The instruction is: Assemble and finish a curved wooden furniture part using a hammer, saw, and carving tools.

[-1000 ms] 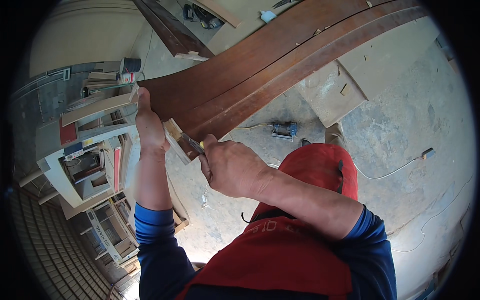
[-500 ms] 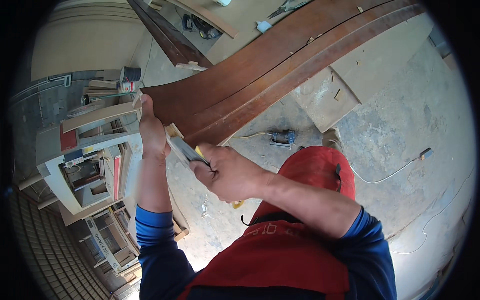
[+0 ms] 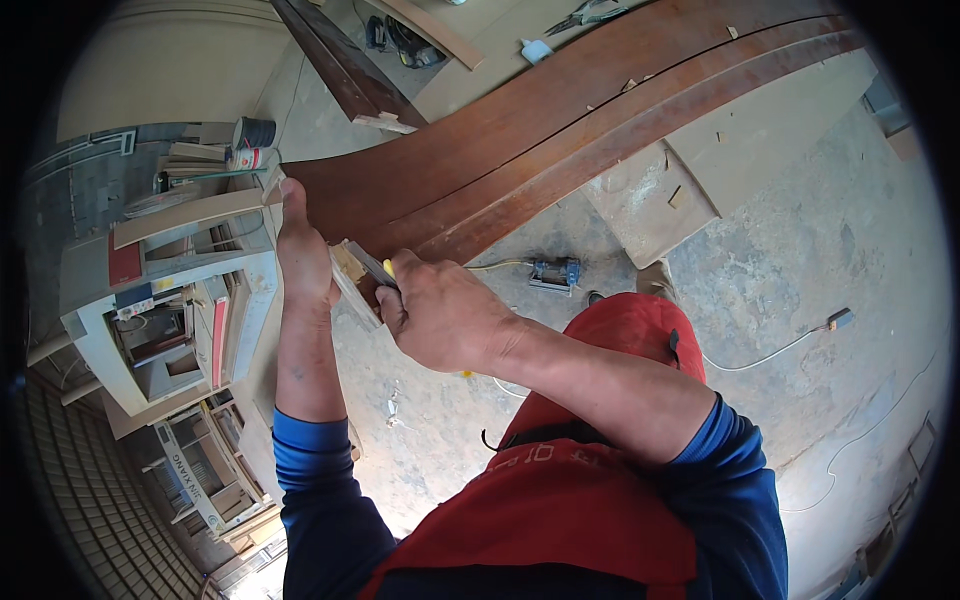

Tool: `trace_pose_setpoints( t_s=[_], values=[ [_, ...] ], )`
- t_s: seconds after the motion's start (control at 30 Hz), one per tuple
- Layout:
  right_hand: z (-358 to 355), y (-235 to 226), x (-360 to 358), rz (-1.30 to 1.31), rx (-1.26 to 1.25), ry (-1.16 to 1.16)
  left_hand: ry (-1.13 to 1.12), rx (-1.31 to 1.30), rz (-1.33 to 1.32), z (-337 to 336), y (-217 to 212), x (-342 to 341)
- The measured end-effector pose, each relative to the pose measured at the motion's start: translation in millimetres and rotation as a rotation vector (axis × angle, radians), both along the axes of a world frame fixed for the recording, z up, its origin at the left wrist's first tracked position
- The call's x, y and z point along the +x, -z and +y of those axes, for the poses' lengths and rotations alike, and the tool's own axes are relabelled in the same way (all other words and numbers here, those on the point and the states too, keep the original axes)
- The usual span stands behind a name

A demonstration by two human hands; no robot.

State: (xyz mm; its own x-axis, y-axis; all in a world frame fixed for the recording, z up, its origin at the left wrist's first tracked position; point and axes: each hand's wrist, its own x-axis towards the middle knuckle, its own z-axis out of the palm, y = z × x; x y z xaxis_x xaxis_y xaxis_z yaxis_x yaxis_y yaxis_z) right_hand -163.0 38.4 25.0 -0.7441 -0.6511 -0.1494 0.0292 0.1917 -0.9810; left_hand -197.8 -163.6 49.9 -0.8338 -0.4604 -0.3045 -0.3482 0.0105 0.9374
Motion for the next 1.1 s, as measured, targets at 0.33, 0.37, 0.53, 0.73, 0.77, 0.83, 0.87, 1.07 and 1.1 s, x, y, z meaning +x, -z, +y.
trace_pose_setpoints(
  t_s=[0.33,0.37,0.53,0.73,0.77,0.83,0.87,1.07,1.1],
  values=[
    [-0.9,-1.9,-3.1,0.007,0.039,-0.023,-0.029,-0.044,-0.015,4.2,-2.8,0.5],
    [-1.1,-2.6,-2.6,-0.006,0.040,-0.034,-0.032,-0.044,-0.017,2.1,-1.6,1.3],
    [-0.1,-5.3,-0.9,0.009,0.035,-0.049,-0.028,-0.032,0.008,-1.3,1.6,0.7],
    [5.2,-6.3,-0.6,0.036,0.019,-0.037,-0.008,-0.033,0.015,1.9,0.5,0.4],
    [13.0,-12.8,-1.8,-0.002,-0.046,-0.145,-0.009,-0.036,0.016,-0.3,0.5,2.3],
    [25.9,-20.8,-6.1,-0.073,-0.175,-0.354,0.023,-0.089,0.017,-7.7,3.3,3.6],
    [26.2,-16.8,-6.0,-0.070,-0.177,-0.353,0.038,-0.115,0.018,-10.1,3.9,4.0],
    [26.4,-2.3,-11.3,-0.015,-0.013,-0.023,0.008,0.004,0.005,11.6,-8.1,-1.8],
    [25.0,-3.8,-12.7,-0.021,0.020,-0.076,-0.002,-0.008,-0.001,13.5,-10.0,-2.3]
  ],
)
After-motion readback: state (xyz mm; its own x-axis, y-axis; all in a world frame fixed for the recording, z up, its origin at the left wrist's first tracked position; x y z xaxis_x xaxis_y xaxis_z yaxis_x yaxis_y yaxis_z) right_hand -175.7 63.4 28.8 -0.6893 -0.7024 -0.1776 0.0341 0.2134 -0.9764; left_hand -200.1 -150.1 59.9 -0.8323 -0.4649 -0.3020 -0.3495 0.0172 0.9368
